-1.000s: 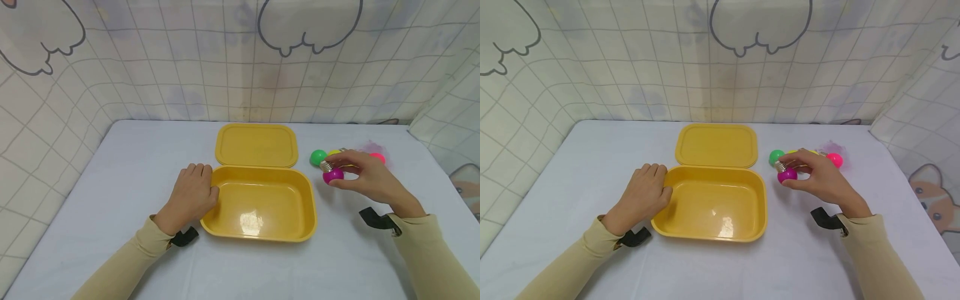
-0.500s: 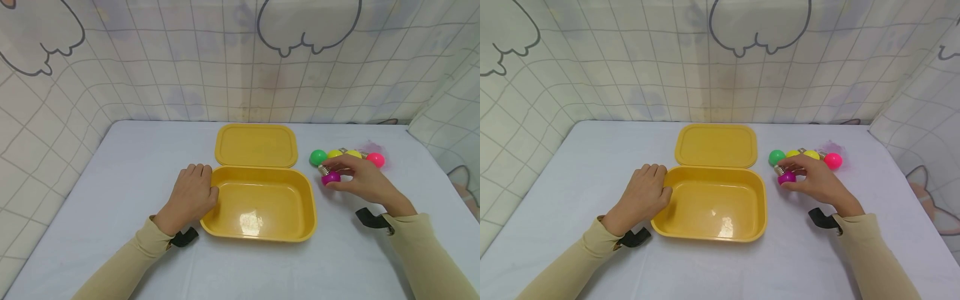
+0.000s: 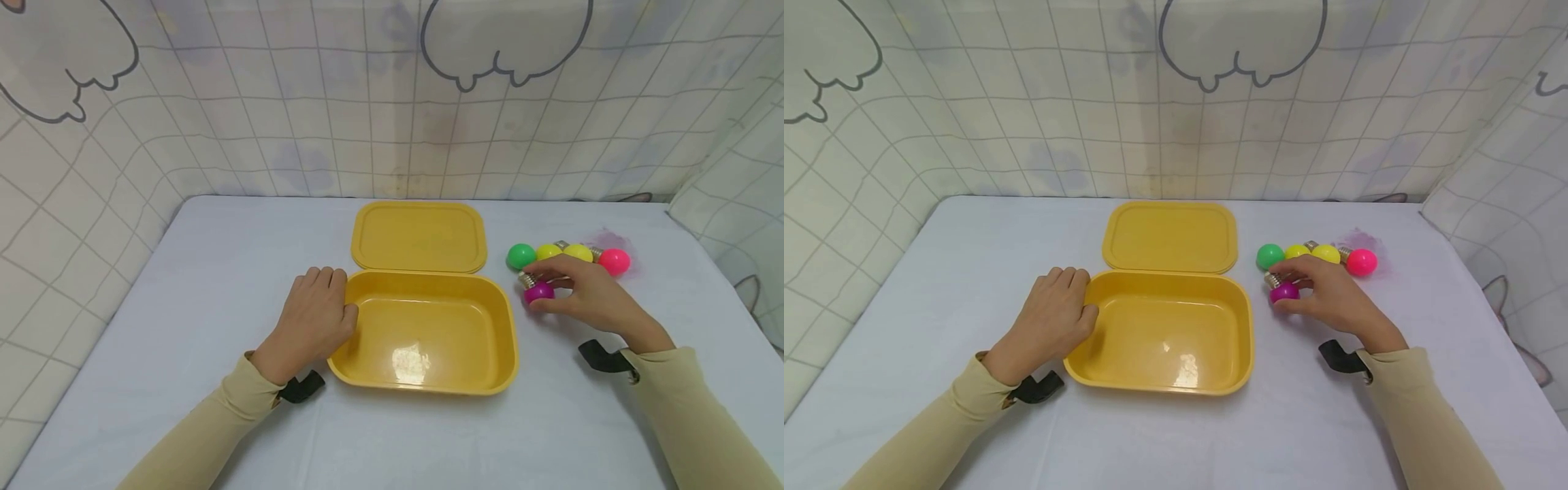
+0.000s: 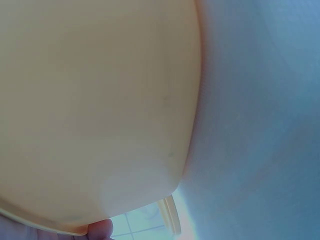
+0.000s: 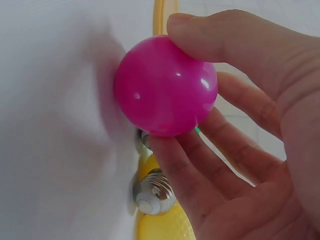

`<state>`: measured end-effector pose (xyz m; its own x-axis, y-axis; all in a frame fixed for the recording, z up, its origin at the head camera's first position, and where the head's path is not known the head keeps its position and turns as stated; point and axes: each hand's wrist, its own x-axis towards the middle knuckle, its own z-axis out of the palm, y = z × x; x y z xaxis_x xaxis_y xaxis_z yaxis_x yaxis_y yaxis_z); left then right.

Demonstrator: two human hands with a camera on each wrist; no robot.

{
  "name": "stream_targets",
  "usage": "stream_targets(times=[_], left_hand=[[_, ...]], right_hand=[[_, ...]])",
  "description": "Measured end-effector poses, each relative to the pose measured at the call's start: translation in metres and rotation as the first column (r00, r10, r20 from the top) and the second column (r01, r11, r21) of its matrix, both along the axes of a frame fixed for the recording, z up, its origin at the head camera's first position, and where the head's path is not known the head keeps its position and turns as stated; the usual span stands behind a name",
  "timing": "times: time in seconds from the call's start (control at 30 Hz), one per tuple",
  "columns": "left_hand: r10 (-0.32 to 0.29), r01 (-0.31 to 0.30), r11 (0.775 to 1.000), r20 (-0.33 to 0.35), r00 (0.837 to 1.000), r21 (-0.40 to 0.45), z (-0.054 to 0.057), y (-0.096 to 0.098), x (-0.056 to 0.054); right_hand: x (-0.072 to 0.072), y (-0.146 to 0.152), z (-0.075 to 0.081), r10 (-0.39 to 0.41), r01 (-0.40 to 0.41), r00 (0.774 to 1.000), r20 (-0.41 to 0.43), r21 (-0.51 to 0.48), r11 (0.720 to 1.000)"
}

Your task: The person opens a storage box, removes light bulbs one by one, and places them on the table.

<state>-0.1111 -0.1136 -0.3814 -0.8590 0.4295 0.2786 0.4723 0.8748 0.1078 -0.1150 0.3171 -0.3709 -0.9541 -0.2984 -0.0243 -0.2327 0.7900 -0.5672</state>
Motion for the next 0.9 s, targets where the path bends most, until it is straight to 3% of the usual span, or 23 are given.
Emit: stream_targets(times=[0.6, 0.9], left_hand=[[0.008, -0.007, 1.000, 0.030, 1.000, -0.005, 0.0022, 0.0009, 0.0003], [0.003, -0.003, 1.000, 0.006, 1.000, -0.004, 0.0020, 0.0010, 0.0007]], right_hand=[[-0.0022, -0.0005, -0.0020, -0.040, 0.041, 0.998, -0.057, 0.025, 0.999], [-0.0030, 0.0036, -0.0003, -0.036, 0.039, 0.994, -0.107, 0.027, 0.999]])
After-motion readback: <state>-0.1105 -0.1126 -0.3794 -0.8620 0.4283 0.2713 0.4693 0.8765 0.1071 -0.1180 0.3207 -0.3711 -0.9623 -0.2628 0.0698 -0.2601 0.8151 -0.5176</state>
